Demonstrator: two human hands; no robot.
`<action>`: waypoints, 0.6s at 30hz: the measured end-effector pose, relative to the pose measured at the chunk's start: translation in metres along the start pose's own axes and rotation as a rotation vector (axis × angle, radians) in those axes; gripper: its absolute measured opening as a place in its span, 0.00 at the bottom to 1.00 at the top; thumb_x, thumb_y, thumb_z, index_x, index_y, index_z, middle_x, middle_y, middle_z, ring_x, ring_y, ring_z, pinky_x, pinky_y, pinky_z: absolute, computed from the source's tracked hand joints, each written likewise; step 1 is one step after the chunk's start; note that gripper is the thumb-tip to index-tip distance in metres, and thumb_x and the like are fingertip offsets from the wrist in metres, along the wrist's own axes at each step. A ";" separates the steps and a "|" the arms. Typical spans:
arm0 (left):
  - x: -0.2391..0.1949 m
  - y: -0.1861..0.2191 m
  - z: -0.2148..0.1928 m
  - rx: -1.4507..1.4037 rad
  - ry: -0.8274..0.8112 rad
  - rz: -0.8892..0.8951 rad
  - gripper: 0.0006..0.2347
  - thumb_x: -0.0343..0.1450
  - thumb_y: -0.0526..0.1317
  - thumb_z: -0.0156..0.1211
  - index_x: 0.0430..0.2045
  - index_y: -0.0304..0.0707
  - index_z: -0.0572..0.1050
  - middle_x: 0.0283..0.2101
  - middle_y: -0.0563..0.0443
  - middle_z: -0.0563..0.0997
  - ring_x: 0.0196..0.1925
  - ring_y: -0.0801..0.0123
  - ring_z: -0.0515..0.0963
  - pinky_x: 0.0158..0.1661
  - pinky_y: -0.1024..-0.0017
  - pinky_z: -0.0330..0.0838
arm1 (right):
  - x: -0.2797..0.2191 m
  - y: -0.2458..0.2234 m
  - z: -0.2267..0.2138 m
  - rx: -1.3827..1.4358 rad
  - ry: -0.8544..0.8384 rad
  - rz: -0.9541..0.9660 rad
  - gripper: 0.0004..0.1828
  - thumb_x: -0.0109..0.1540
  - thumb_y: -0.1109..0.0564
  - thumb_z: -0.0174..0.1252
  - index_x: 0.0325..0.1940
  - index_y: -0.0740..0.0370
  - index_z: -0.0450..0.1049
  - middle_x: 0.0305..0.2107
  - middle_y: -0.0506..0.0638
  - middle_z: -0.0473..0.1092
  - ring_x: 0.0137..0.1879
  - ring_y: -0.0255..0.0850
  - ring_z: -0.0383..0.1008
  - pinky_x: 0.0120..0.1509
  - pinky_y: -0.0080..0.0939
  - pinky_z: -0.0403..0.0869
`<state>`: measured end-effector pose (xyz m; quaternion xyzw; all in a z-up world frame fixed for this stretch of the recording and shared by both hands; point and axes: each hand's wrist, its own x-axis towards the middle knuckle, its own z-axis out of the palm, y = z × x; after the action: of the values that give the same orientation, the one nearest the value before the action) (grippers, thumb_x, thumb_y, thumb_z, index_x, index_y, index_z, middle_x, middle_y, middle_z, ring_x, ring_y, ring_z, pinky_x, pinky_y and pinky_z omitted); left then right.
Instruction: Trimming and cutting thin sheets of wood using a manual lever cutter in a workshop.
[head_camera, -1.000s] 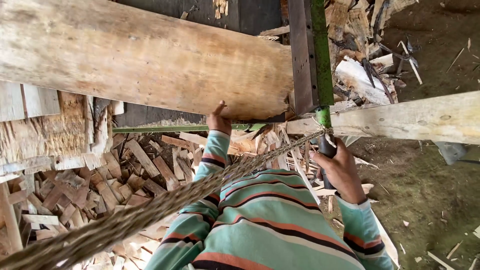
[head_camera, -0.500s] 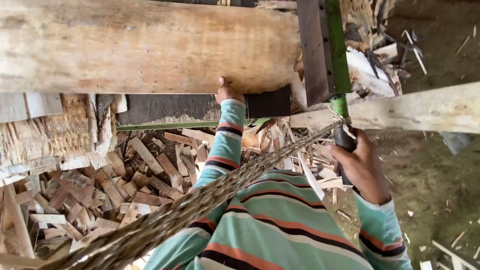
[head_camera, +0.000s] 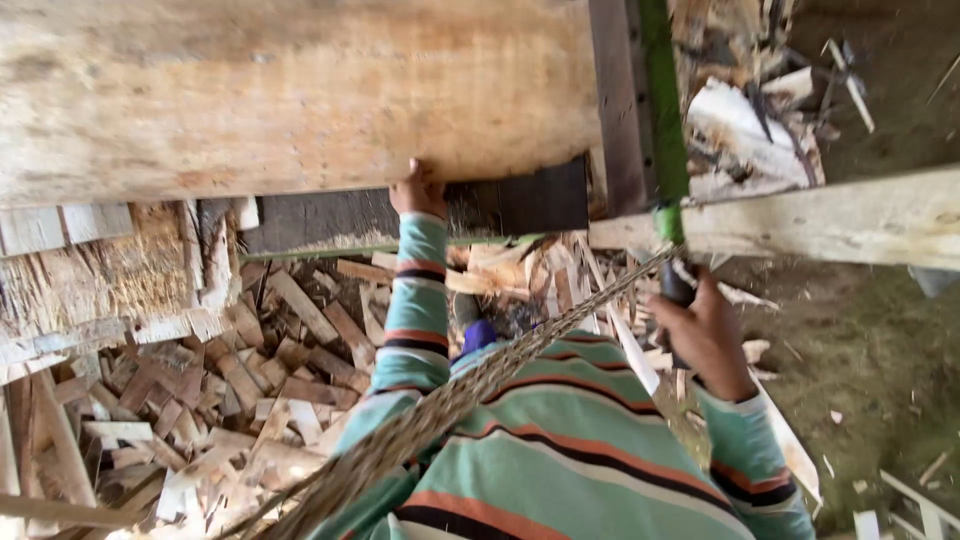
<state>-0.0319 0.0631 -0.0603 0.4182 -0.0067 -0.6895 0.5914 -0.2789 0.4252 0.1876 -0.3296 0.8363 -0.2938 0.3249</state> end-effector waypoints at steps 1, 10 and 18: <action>0.006 0.004 -0.007 0.082 0.063 -0.003 0.23 0.68 0.34 0.66 0.59 0.32 0.68 0.46 0.44 0.82 0.45 0.55 0.84 0.45 0.52 0.84 | -0.004 -0.014 -0.010 -0.054 -0.010 0.005 0.31 0.60 0.49 0.67 0.59 0.70 0.67 0.33 0.58 0.75 0.29 0.46 0.78 0.30 0.45 0.78; -0.001 -0.002 0.007 0.048 0.147 0.031 0.29 0.70 0.33 0.64 0.65 0.45 0.57 0.45 0.39 0.83 0.40 0.53 0.83 0.38 0.55 0.81 | 0.013 0.042 0.030 -0.307 0.034 -0.361 0.31 0.64 0.53 0.64 0.62 0.76 0.63 0.35 0.62 0.73 0.25 0.43 0.78 0.24 0.40 0.78; -0.018 -0.007 0.017 0.036 0.294 0.014 0.28 0.70 0.33 0.64 0.65 0.50 0.63 0.44 0.44 0.83 0.40 0.56 0.81 0.33 0.60 0.78 | 0.015 0.046 0.036 -0.296 0.130 -0.380 0.34 0.62 0.49 0.66 0.60 0.77 0.64 0.38 0.67 0.75 0.32 0.49 0.80 0.28 0.44 0.80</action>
<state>-0.0487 0.0714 -0.0424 0.5251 0.0648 -0.6164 0.5831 -0.2775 0.4324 0.1282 -0.5053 0.8125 -0.2444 0.1574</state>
